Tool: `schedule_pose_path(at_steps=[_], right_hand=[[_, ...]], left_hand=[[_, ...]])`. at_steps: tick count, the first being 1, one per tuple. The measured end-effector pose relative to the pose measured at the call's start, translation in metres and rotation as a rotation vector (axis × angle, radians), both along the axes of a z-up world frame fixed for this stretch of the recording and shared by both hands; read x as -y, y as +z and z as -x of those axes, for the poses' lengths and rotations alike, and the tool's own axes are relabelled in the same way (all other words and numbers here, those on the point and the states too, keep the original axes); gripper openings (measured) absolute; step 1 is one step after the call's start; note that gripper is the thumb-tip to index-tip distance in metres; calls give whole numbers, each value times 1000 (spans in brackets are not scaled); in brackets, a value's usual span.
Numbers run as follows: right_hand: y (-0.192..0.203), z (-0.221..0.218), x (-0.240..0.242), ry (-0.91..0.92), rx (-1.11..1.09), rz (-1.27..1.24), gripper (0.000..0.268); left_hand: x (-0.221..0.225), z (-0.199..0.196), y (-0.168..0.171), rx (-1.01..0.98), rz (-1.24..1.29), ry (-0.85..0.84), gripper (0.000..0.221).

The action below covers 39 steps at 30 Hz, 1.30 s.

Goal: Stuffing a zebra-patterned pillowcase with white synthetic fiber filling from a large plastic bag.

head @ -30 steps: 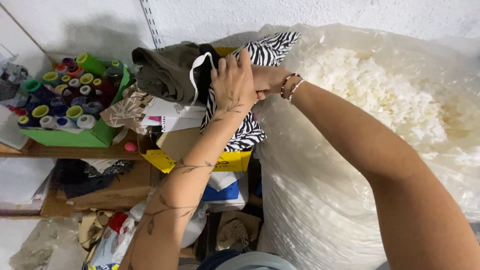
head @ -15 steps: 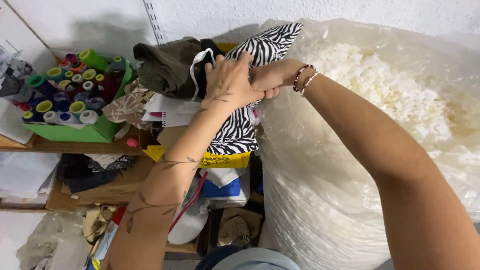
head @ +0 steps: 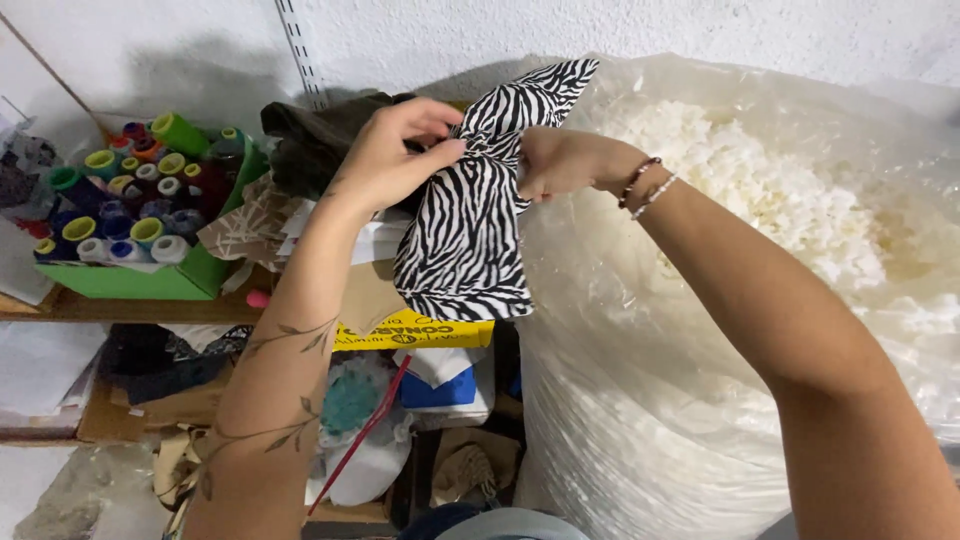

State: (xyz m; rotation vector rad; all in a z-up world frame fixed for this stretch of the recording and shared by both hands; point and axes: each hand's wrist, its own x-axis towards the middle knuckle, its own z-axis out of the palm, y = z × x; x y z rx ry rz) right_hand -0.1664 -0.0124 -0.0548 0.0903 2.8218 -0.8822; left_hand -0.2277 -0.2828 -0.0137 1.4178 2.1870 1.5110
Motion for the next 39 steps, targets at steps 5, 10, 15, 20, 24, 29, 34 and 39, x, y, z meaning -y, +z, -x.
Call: schedule_pose_path(at_steps=[5, 10, 15, 20, 24, 29, 34, 39], right_hand=[[17, -19, 6, -72, -145, -350, 23], [36, -46, 24, -166, -221, -433, 24], [53, -60, 13, -67, -91, -288, 28], [68, -66, 13, -105, -34, -47, 46], [110, -89, 51, -150, -71, -25, 39], [105, -94, 56, -182, -190, -5, 13], [72, -84, 50, -151, -305, -5, 8], [39, -77, 39, -13, -521, -72, 17]], left_hand=[[-1, 15, -28, 144, 29, 183, 42], [-3, 14, -30, 410, 46, 128, 60], [-11, 8, -27, 543, 74, 67, 85], [-12, 5, -27, 153, -23, 72, 58], [-20, 7, -23, 97, 140, 106, 44], [-27, 13, -25, -322, 60, 40, 16], [-39, 21, 4, -483, 98, 33, 5], [-38, 0, 55, -614, 336, 113, 5]])
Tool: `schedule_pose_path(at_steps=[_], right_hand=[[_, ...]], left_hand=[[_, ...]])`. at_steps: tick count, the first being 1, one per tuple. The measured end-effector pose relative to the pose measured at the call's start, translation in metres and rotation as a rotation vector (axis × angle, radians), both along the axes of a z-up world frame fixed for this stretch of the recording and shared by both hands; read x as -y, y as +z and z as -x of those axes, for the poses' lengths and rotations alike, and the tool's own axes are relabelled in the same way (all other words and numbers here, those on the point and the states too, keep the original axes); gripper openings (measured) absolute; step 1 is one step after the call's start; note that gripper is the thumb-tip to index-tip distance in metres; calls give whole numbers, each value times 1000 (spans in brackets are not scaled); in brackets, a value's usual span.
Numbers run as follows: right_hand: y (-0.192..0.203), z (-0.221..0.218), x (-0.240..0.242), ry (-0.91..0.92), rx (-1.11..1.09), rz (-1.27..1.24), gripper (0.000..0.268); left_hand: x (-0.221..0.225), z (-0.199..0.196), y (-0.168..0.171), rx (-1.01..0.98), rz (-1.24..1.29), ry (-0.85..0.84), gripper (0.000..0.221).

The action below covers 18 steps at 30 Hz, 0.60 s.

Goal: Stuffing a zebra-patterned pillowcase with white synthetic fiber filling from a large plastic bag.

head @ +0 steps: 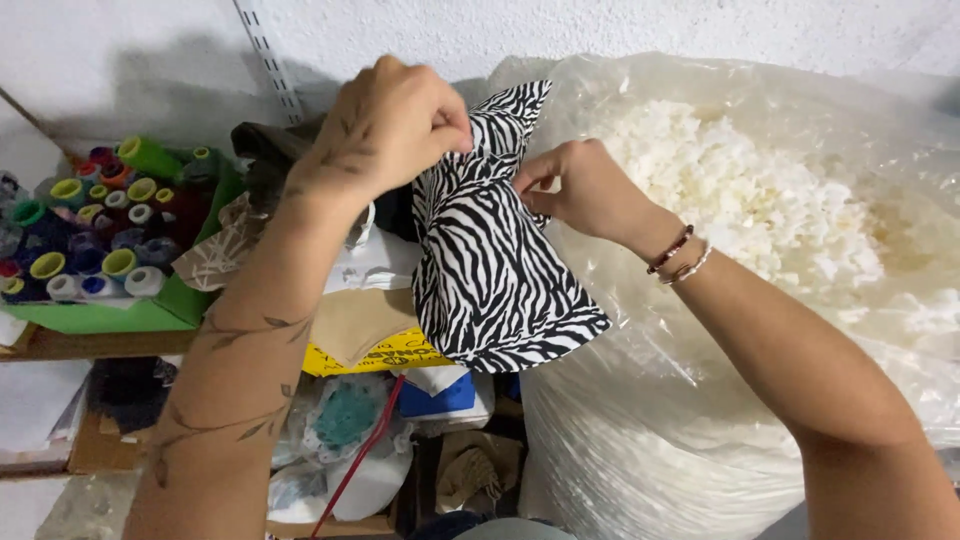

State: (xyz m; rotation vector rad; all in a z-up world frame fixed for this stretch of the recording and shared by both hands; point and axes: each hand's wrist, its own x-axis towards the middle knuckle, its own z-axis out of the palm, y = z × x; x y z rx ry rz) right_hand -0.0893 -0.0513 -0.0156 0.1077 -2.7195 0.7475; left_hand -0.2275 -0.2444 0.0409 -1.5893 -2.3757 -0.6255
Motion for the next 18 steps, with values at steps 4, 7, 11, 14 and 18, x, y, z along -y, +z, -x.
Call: schedule_pose_path(at_steps=[4, 7, 11, 14, 18], right_hand=[[15, -9, -5, 108, 130, 38, 27], [34, -22, -7, -64, 213, 104, 27], [36, -30, -18, -177, 59, 323, 60], [35, -34, -15, 18, -111, 544, 52], [22, -27, -20, 65, -178, 769, 30]], left_hand=[[-10, -14, 29, 55, -124, -309, 9], [-35, -13, 31, 118, -94, -273, 5], [-61, -14, 26, 106, -65, -331, 5], [-73, -20, 22, 198, -134, -374, 11], [-80, -24, 17, 301, -134, -318, 24]])
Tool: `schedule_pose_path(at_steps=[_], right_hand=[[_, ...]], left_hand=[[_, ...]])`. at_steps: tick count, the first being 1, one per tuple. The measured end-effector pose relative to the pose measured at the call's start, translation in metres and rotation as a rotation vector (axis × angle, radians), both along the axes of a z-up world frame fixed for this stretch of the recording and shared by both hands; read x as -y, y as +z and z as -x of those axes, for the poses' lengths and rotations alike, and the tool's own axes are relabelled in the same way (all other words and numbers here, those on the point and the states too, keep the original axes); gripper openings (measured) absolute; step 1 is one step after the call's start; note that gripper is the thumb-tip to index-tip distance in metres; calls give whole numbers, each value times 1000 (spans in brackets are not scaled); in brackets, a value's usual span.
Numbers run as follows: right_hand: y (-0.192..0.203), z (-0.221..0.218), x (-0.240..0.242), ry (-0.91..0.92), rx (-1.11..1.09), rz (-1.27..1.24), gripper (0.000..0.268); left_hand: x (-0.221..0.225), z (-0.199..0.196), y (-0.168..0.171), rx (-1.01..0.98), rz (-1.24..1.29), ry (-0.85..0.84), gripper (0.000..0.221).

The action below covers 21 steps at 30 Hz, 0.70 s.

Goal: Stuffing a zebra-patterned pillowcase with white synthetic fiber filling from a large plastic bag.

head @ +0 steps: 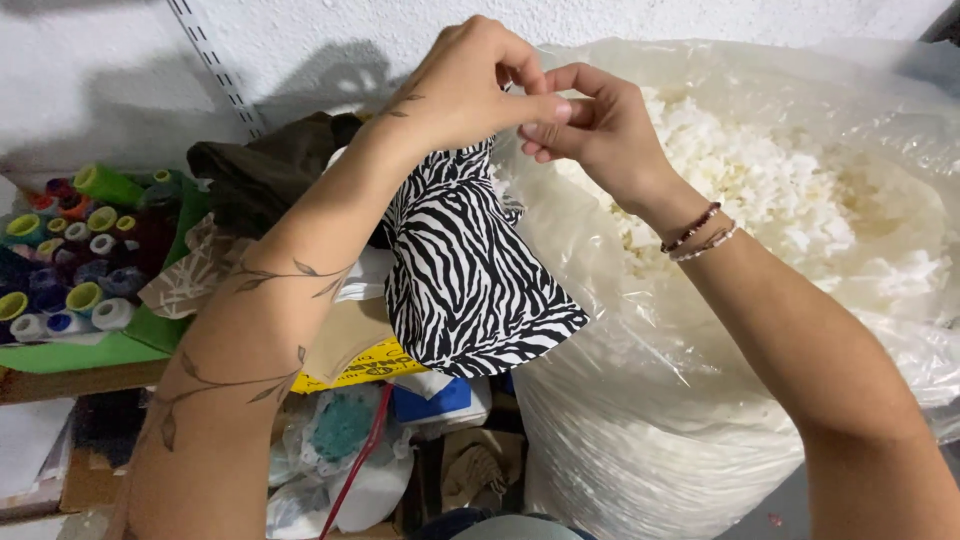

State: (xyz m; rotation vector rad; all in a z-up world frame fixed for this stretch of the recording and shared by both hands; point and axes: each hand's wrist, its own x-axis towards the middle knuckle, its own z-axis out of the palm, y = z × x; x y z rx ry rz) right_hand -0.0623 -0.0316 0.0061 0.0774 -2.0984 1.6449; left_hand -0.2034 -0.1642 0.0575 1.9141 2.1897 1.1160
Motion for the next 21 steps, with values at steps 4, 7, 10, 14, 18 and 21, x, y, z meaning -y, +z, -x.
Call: schedule_pose_path(at_steps=[4, 7, 10, 14, 18, 21], right_hand=[[-10, 5, -9, -151, 132, 115, 11], [-21, 6, -19, -152, 204, 84, 7], [-19, 2, -8, -122, 232, -21, 12], [-4, -5, 20, -123, 355, -26, 34], [16, -6, 44, -51, 543, 184, 46], [10, 13, 40, 56, 587, 160, 65]], left_hand=[[6, 15, -8, -9, -132, 39, 24], [26, 25, -10, 42, -115, 21, 21], [54, 34, -17, 121, -50, 33, 23], [80, 58, -41, 225, 81, 176, 42], [82, 66, -47, 405, 236, 383, 73], [73, 53, -41, 666, 345, 345, 76]])
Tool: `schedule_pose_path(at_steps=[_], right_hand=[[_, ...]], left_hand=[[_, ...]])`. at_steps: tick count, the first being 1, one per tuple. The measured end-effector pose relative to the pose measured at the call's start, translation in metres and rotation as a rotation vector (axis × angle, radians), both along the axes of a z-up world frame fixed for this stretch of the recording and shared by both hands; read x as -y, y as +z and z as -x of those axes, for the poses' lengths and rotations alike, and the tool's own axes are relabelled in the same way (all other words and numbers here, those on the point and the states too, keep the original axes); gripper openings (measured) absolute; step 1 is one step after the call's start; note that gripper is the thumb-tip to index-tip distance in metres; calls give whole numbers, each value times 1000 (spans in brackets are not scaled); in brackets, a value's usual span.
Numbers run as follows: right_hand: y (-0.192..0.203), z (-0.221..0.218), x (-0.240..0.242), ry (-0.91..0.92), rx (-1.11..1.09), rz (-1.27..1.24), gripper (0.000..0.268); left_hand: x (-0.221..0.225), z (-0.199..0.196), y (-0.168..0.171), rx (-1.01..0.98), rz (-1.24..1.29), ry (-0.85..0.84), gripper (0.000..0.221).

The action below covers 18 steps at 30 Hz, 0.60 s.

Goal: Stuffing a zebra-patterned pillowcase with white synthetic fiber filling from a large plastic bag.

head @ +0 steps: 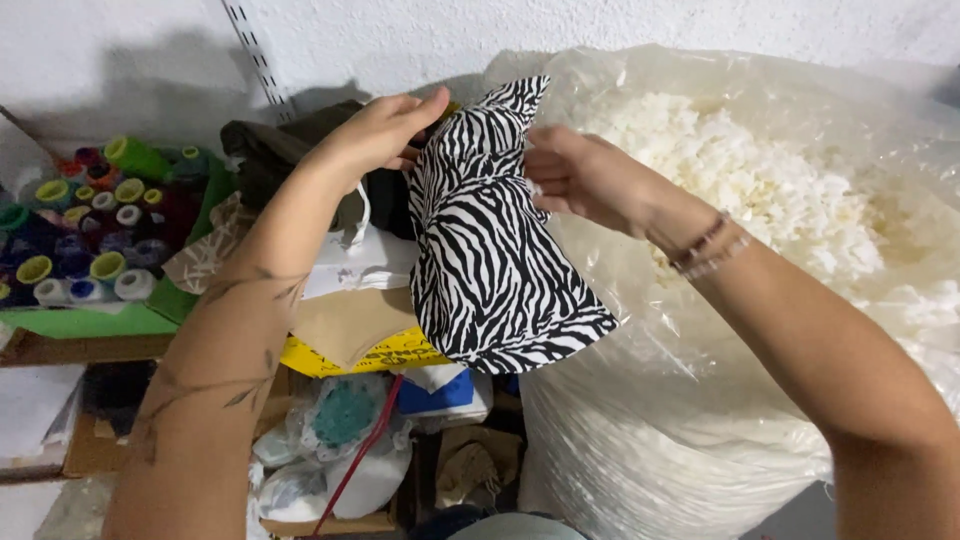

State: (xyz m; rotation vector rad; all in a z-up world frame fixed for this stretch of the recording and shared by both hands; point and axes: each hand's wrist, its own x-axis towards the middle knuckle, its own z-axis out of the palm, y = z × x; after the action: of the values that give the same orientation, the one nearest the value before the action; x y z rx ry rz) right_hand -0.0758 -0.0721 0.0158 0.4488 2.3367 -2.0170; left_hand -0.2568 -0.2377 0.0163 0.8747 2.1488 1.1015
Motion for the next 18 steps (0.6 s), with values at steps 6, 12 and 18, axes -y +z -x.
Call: schedule_pose_path(at_steps=[6, 12, 18], right_hand=[[16, 19, 35, 246, 188, -155, 111], [33, 18, 61, 463, 634, -812, 133], [47, 15, 76, 1071, 549, -909, 97]], left_hand=[[-35, 42, -52, -178, 1, -78, 94], [-26, -18, -2, -14, 155, 83, 54], [-30, -30, -10, -217, -201, 97, 96]])
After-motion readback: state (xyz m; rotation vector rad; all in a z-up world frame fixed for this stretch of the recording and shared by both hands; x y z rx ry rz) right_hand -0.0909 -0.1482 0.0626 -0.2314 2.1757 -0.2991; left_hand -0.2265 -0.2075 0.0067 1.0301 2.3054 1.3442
